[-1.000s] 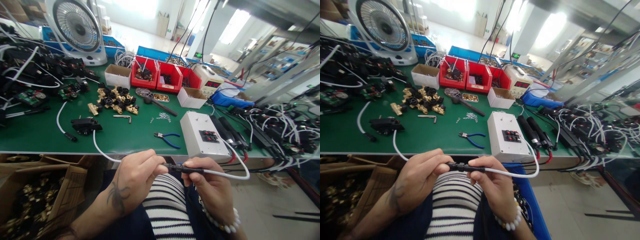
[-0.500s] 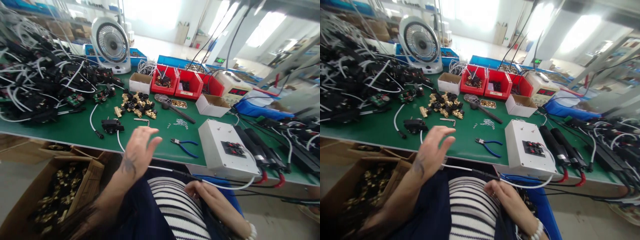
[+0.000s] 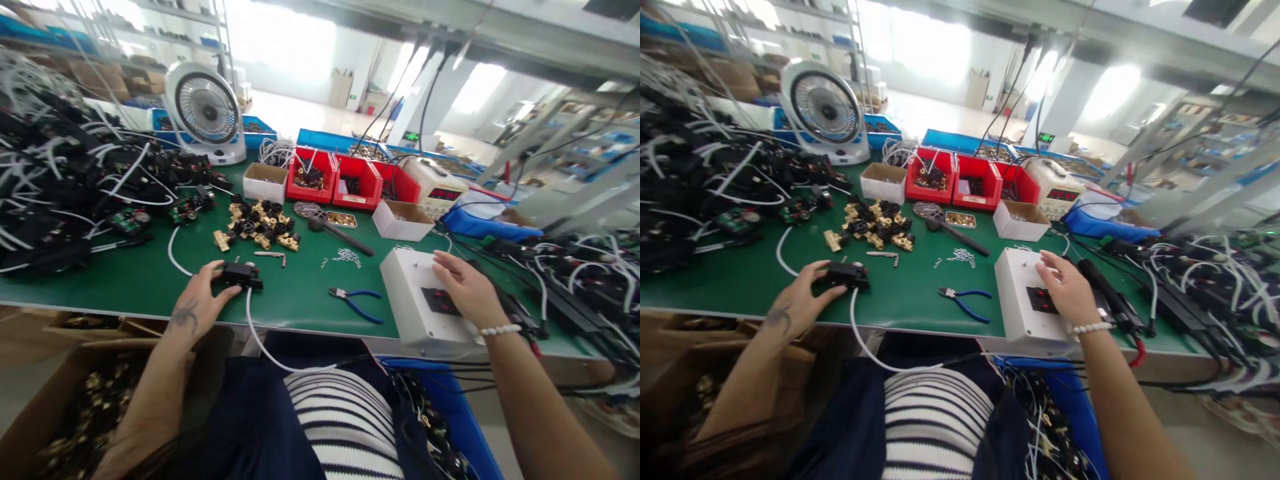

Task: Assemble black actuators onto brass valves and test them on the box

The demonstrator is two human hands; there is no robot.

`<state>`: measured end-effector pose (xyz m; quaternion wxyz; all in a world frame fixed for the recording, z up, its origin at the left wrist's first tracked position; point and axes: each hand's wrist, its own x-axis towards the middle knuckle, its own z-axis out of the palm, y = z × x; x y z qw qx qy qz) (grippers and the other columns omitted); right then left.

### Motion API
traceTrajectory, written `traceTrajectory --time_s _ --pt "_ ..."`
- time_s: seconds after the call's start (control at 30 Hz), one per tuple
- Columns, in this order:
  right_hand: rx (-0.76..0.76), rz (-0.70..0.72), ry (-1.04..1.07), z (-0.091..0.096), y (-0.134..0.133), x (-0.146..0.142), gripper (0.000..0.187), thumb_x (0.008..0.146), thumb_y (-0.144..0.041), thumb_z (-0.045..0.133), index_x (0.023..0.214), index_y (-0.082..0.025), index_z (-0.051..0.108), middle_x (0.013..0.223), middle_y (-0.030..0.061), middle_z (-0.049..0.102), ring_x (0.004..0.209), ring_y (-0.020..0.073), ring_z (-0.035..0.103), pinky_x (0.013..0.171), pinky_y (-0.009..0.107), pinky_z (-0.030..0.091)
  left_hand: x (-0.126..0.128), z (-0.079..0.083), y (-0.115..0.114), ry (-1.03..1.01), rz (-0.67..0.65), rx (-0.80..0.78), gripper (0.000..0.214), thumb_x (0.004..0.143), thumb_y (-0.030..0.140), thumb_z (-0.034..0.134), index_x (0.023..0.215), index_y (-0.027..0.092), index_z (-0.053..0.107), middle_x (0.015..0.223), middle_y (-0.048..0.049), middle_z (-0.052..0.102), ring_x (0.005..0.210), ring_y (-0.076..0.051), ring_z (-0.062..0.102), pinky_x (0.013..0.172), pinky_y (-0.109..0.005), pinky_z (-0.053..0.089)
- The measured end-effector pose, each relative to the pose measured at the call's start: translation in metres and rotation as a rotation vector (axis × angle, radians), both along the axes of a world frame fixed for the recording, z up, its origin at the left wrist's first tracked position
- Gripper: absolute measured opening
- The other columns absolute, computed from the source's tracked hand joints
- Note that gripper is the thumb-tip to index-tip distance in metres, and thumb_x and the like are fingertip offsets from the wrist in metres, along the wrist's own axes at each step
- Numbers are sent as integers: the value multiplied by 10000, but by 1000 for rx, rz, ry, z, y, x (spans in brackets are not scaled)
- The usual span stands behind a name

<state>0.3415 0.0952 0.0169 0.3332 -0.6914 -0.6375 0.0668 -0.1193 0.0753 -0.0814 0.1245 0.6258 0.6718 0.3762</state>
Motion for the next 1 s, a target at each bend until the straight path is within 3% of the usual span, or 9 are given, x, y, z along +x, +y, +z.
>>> traceTrajectory --time_s 0.1,0.27,0.37,0.53,0.63,0.8,1.0 --pt "-60 47 -31 -6 13 1 253 881 -349 608 976 -161 749 1061 149 722 984 269 659 870 380 468 20 1 0 -55 -74 20 478 710 455 731 1074 186 577 1043 -83 658 1015 -283 620 941 -454 497" --pt "-96 76 -68 -7 11 2 257 888 -305 599 1028 -145 743 1131 162 706 1057 288 633 902 398 445 53 7 -13 -175 -178 176 275 816 352 664 1012 190 559 1074 -73 612 1031 -230 613 852 -381 564" --pt "-103 91 -92 -8 14 3 264 892 -276 590 1055 -127 734 1163 175 694 1111 302 611 948 417 420 71 20 -29 -261 -291 321 178 864 243 643 1012 206 552 1119 -65 580 1106 -207 595 856 -341 572" --pt "-115 93 -123 -7 16 0 270 922 -265 556 1069 -116 728 1186 176 685 1157 297 595 981 405 404 91 51 -51 -359 -505 527 329 833 24 647 1080 212 540 1144 -58 553 1157 -216 588 1002 -417 511" --pt "-126 80 -137 -4 12 -5 327 952 -309 507 1084 -96 717 1189 192 677 1156 289 593 966 392 406 96 62 -58 -370 -547 554 367 812 -14 652 1091 199 544 1143 -62 547 1171 -224 580 1008 -407 512" --pt "-136 72 -149 -1 8 -9 461 983 -421 403 1100 -86 696 1178 200 667 1169 268 581 955 362 412 98 66 -65 -417 -565 559 384 810 -20 652 1105 201 544 1153 -60 534 1179 -238 574 1014 -423 513" --pt "-93 79 -134 -7 14 -3 365 891 -409 425 906 -150 682 1112 194 681 1113 309 588 1007 456 408 101 69 -70 -393 -569 616 401 792 -39 660 1109 180 549 1157 -73 531 1167 -247 588 997 -414 532"
